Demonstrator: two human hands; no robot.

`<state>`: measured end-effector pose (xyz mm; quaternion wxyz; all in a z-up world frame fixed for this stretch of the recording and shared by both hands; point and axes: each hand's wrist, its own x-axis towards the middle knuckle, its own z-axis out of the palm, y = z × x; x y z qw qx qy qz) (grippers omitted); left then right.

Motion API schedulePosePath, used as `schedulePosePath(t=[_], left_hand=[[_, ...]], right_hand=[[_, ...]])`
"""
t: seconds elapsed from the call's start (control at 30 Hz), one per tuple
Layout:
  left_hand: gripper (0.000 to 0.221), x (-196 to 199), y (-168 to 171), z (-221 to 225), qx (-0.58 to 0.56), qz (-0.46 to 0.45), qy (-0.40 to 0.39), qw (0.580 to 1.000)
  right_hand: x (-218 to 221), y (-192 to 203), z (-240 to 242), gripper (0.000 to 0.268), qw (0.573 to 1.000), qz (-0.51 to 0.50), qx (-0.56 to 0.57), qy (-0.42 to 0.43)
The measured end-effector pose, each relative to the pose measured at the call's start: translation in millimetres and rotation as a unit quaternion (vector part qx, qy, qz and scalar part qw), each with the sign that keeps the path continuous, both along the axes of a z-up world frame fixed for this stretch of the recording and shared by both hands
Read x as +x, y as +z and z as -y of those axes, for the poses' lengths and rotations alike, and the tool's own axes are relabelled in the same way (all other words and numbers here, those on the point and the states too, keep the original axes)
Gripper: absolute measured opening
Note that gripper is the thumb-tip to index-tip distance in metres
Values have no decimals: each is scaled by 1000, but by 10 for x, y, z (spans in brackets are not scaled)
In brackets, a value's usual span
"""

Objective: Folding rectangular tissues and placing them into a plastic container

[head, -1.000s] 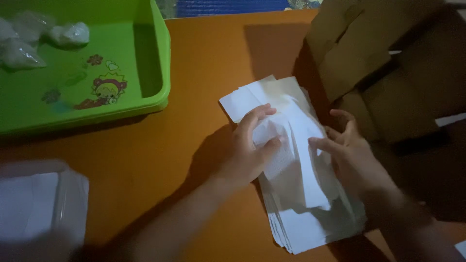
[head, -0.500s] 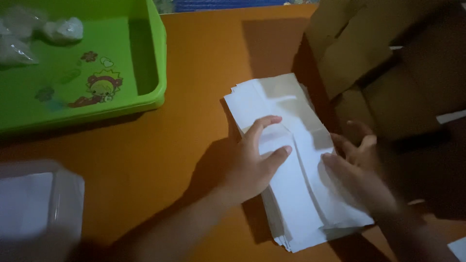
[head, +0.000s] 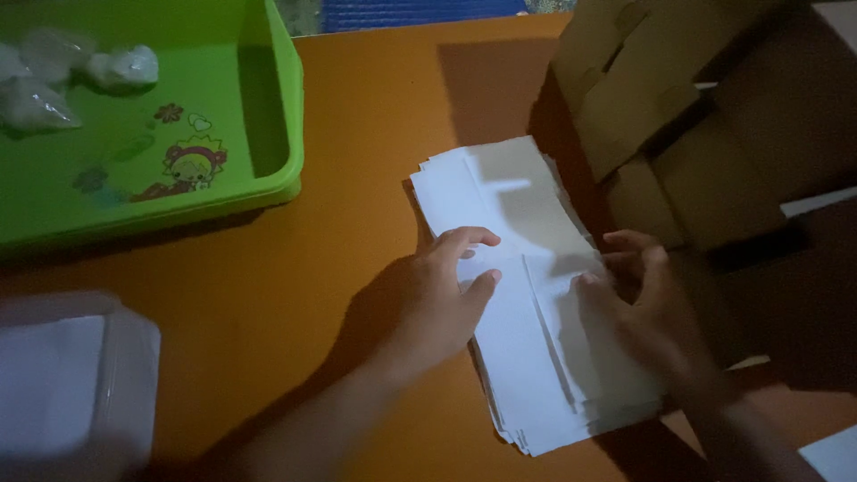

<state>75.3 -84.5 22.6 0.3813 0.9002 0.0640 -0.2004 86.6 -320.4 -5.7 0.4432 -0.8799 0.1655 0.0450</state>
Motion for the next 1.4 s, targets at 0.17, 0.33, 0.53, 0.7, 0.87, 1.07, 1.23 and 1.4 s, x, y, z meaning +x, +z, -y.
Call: schedulePosePath(t=[0.17, 0.33, 0.53, 0.7, 0.87, 1.07, 1.23, 1.4], left_hand=[[23, 72, -542, 125, -246, 178, 88, 949], [25, 132, -579, 201, -270, 238, 97, 928], [30, 132, -510, 235, -312, 284, 62, 905], [41, 187, -623, 304, -306, 361, 60, 879], [43, 176, -637, 317, -386, 242, 91, 886], [40, 279, -842, 375, -422, 276, 102, 858], [47, 225, -677, 426, -506, 231, 107, 824], [48, 207, -455, 406, -551, 258, 106, 787]], right_hand=[[-23, -145, 138, 61, 997, 44, -21, 51], [-159, -277, 270, 67, 966, 168, -92, 172], [-306, 47, 165, 56, 960, 187, -114, 175], [-301, 81, 182, 48, 959, 207, -112, 161], [-277, 13, 220, 41, 964, 209, -56, 153], [-212, -181, 340, 39, 968, 200, -7, 148], [-191, -179, 270, 41, 970, 199, 23, 142], [-154, -85, 190, 46, 963, 217, 51, 154]])
